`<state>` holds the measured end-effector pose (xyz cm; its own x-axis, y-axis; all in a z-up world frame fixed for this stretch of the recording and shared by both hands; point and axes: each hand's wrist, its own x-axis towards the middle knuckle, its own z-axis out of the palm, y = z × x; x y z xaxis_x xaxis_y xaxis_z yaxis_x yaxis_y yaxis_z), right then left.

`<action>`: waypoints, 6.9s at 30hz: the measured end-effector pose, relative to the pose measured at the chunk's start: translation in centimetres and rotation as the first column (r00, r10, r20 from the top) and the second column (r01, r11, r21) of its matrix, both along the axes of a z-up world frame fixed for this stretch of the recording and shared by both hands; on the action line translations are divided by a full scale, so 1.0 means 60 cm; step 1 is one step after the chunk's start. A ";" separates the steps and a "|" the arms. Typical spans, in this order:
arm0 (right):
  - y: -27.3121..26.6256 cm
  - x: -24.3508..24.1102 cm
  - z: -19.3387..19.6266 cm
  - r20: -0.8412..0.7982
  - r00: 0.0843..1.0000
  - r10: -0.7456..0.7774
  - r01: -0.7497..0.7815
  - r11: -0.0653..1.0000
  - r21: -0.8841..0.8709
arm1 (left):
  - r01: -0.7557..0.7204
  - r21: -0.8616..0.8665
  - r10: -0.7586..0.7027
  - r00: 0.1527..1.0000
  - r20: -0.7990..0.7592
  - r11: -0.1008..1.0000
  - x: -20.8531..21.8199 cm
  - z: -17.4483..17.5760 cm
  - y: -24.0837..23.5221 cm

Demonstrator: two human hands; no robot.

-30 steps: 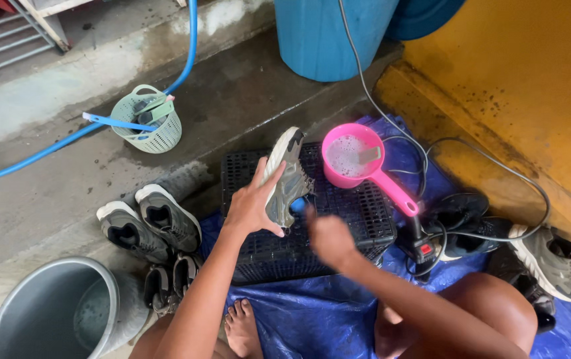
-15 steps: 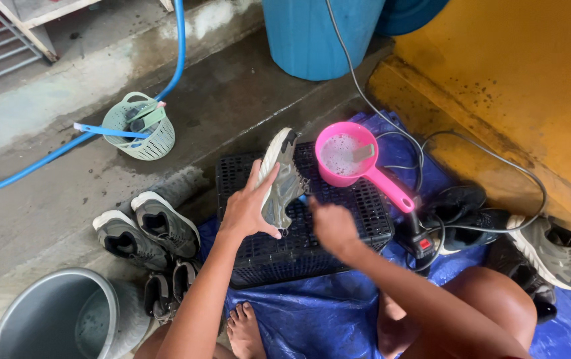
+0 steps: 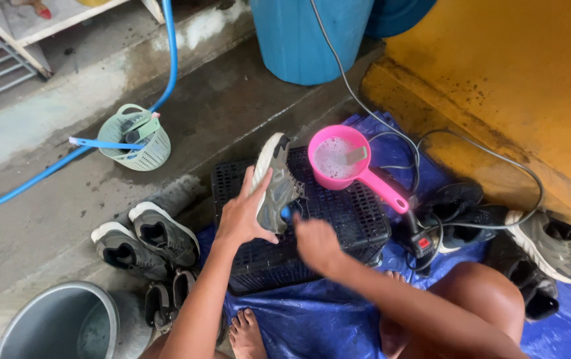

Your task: The person scrubs a grey sneaker using a blue toothbrush and soapy water from a pink bowl. They clean the interior, laces, and sole of the shoe while sitting on a blue tarp.

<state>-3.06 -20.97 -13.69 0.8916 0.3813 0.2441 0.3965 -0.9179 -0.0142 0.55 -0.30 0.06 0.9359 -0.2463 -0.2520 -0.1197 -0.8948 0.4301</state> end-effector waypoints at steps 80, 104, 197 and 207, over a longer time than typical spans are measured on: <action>-0.195 0.069 0.381 -0.589 0.795 0.147 0.092 0.930 0.356 | -0.051 -0.020 0.052 0.997 0.051 0.998 -0.008 0.005 -0.002; -0.100 0.011 0.355 -0.498 0.865 0.069 0.141 0.918 0.371 | -0.333 -0.298 0.376 0.922 0.097 0.894 0.015 -0.048 0.026; -0.096 0.015 0.119 -0.446 0.862 0.240 -0.082 0.935 0.345 | 0.124 0.036 -0.129 0.960 0.249 0.992 0.027 -0.057 0.053; -0.107 0.047 0.126 -0.599 0.705 0.379 -0.004 0.847 0.532 | 0.098 0.096 -0.114 0.975 0.191 0.991 0.021 -0.044 0.047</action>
